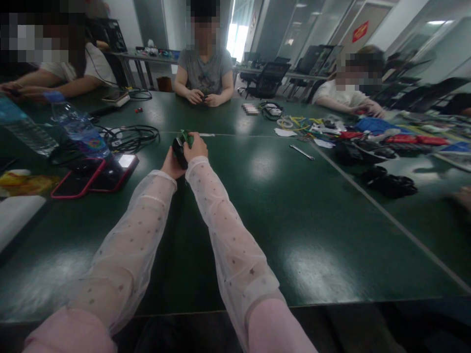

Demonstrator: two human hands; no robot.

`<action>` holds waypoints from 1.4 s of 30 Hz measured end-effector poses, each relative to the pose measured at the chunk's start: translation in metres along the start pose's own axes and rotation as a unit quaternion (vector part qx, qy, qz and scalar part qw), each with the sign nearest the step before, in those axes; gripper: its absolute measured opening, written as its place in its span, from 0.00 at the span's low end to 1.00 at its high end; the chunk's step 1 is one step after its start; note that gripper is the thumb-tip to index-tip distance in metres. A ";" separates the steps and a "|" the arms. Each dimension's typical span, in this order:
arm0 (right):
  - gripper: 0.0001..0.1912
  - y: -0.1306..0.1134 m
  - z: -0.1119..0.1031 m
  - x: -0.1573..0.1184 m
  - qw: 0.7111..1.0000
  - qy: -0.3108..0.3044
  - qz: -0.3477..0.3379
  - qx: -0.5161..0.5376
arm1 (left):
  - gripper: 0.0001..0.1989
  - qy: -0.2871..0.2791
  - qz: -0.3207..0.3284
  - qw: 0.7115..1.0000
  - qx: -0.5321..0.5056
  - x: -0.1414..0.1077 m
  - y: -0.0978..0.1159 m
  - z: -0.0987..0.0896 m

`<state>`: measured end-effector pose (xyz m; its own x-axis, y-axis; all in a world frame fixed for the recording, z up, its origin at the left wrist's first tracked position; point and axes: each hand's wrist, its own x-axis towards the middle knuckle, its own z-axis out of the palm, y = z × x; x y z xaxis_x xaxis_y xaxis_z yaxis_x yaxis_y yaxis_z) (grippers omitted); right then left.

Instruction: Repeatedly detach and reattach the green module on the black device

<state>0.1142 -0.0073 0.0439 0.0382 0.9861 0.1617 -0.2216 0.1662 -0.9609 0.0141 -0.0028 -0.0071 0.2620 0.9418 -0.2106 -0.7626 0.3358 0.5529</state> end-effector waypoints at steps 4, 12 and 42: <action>0.09 0.002 0.005 -0.003 0.999 -0.041 0.005 -0.014 | 0.30 0.016 0.003 1.000 -0.009 0.001 0.001 -0.005; 0.02 0.007 -0.005 0.015 0.998 -0.052 0.036 0.012 | 0.29 0.060 0.006 0.998 -0.023 -0.006 0.003 0.005; 0.11 0.060 -0.068 0.019 0.912 0.021 0.225 0.343 | 0.28 0.087 0.003 0.996 -0.008 -0.002 0.003 0.007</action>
<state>0.1680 0.0215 -0.0259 -0.1726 0.9562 -0.2363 -0.7806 -0.2791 -0.5593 0.0154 -0.0037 0.0001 0.1515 0.9267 -0.3439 -0.7737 0.3277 0.5422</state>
